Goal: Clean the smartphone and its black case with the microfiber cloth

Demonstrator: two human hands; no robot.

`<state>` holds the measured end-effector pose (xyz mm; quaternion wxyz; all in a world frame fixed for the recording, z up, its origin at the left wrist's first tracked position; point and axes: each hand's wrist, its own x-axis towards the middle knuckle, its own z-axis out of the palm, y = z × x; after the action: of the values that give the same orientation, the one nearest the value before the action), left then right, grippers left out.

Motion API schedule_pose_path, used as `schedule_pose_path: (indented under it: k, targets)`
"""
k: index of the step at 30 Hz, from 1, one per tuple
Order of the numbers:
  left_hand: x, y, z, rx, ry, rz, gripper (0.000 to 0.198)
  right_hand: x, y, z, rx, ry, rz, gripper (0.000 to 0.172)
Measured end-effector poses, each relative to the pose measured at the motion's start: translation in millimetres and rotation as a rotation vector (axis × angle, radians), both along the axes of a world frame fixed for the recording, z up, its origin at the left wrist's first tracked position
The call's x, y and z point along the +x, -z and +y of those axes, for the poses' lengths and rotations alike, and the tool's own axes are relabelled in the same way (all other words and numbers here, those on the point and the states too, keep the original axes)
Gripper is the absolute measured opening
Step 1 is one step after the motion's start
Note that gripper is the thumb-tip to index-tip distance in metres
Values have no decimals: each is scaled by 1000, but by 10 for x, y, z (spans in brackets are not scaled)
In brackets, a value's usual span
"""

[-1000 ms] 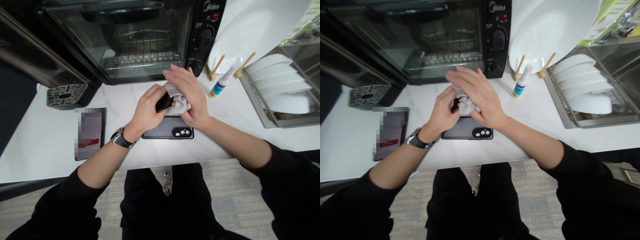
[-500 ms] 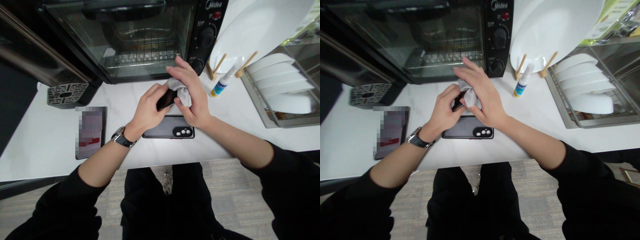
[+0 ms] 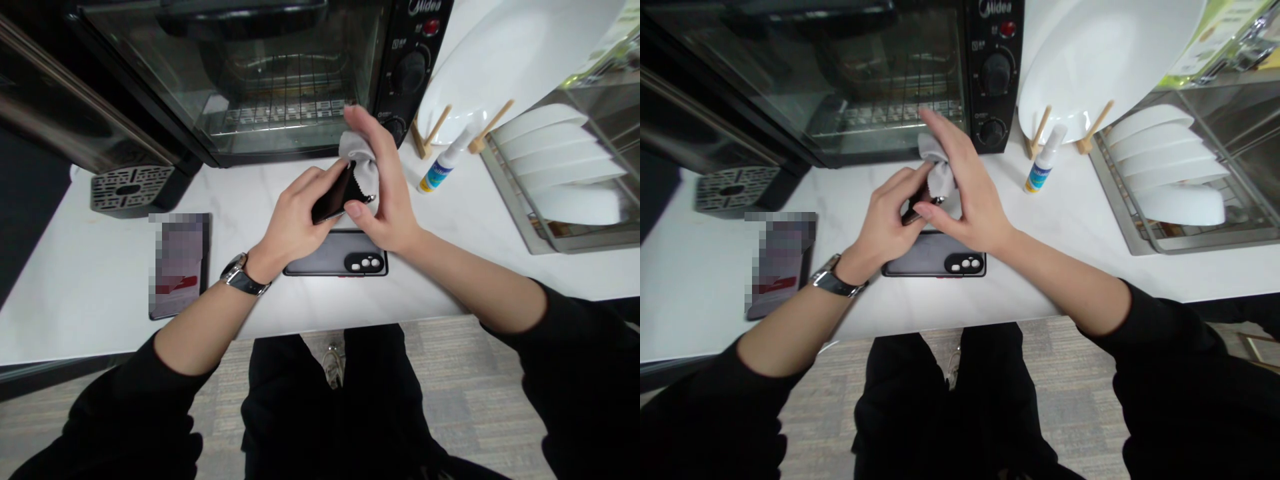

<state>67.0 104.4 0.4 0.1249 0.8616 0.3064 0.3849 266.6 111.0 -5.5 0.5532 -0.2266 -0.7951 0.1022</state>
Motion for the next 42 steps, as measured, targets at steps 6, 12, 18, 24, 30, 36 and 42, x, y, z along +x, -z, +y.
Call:
schedule_pose_path:
  k: [6, 12, 18, 24, 30, 36, 42]
  targets:
    - [-5, -26, -14, -29, 20, -4, 56, 6, 109, 60, -65, -9, 28, 95]
    - [-3, 34, 23, -17, -78, 39, 42, 29, -84, -129, -72, 47, -47, 57]
    - [4, 68, 40, 49, -74, -17, 33, 36, -84, -230, -74, 55, -137, 49]
    - [8, 26, 17, 5, -67, -11, 40, 36, -84, -153, -53, 69, -120, 60]
    - [3, -11, -15, -30, -33, 20, 54, -26, 87, 59, -175, 68, 5, 103]
    - [0, -7, -7, -27, -40, 29, 56, -4, 91, 34, -152, 12, 50, 97]
    - [4, 49, 31, 14, -101, 17, 38, 30, -70, -127, 23, 40, -45, 48]
